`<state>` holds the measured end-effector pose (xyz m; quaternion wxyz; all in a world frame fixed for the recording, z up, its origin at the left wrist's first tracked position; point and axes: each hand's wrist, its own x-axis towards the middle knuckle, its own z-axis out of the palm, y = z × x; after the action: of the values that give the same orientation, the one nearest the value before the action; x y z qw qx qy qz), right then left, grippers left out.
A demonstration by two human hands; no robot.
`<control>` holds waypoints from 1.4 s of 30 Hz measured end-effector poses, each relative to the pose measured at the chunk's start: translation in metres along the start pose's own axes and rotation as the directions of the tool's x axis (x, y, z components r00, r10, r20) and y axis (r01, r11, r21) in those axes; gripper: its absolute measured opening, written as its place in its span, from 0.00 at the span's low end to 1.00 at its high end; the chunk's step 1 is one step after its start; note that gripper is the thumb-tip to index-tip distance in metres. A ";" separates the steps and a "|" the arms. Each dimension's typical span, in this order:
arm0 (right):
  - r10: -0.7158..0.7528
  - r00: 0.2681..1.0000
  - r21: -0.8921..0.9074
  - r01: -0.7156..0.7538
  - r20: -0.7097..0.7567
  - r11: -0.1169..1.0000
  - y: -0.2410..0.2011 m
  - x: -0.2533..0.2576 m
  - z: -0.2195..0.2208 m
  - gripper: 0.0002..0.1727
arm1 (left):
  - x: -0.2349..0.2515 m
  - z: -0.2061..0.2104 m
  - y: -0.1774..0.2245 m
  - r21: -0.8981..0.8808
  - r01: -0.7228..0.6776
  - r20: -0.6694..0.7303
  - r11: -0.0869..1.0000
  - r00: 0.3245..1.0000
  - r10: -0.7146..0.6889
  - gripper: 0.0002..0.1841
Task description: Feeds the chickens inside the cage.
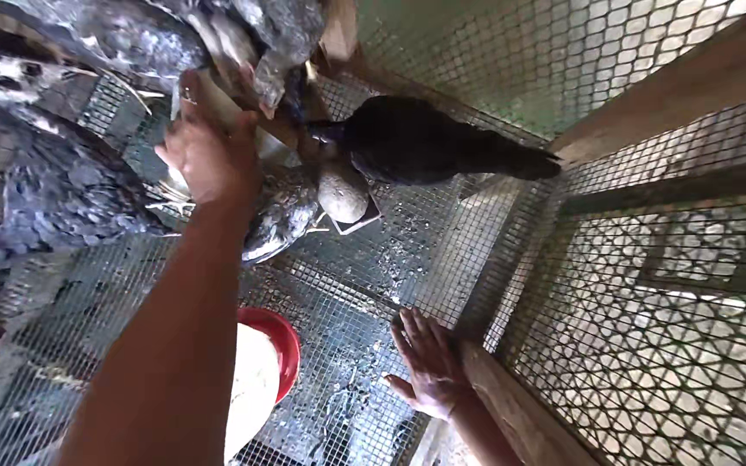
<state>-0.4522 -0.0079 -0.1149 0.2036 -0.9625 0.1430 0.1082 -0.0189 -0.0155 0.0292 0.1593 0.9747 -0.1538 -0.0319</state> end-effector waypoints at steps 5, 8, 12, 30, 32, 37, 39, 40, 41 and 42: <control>0.005 1.000 -0.010 -0.005 0.008 1.000 0.000 0.001 -0.002 0.55 | -0.008 0.004 -0.007 -0.048 0.024 -0.020 0.999 0.999 -0.025 0.40; -0.010 1.000 -0.007 0.010 -0.013 1.000 0.001 0.000 -0.001 0.56 | 0.004 0.004 -0.005 -0.013 0.042 -0.026 0.999 0.999 -0.042 0.39; -0.015 0.999 -0.016 0.014 -0.035 1.000 0.000 0.001 0.000 0.55 | 0.006 0.003 -0.004 -0.092 0.068 -0.017 0.993 0.997 -0.069 0.38; 0.011 0.997 -0.001 -0.011 0.073 1.000 -0.001 0.000 -0.008 0.56 | 0.015 0.024 0.016 0.171 0.104 0.090 0.980 0.989 -0.121 0.30; 0.006 0.998 0.009 -0.006 0.058 1.000 -0.001 0.000 -0.006 0.56 | 0.013 0.028 0.015 0.277 0.043 0.209 0.960 0.972 -0.105 0.23; -0.002 0.999 -0.001 0.002 0.050 1.000 0.000 -0.001 -0.006 0.56 | 0.013 0.037 0.010 0.410 -0.014 0.261 0.912 0.960 -0.102 0.22; -0.004 0.998 0.003 0.004 0.067 1.000 0.000 0.000 -0.006 0.57 | 0.015 0.036 0.011 0.393 0.062 0.236 0.917 0.958 -0.166 0.23; -0.003 0.997 0.001 0.003 0.073 1.000 0.000 0.000 -0.006 0.57 | 0.014 0.034 0.013 0.370 0.091 0.201 0.924 0.964 -0.175 0.25; -0.002 0.998 -0.001 0.002 0.067 1.000 0.000 0.000 -0.005 0.57 | 0.013 0.033 0.014 0.336 0.100 0.168 0.937 0.972 -0.164 0.26; -0.003 0.999 -0.003 0.003 0.045 1.000 0.000 -0.001 -0.003 0.57 | 0.012 0.032 0.014 0.278 0.123 0.119 0.953 0.980 -0.161 0.30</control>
<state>-0.4525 -0.0095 -0.1118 0.2053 -0.9603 0.1367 0.1300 -0.0151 -0.0417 0.0030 0.0116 0.9911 -0.0968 -0.0905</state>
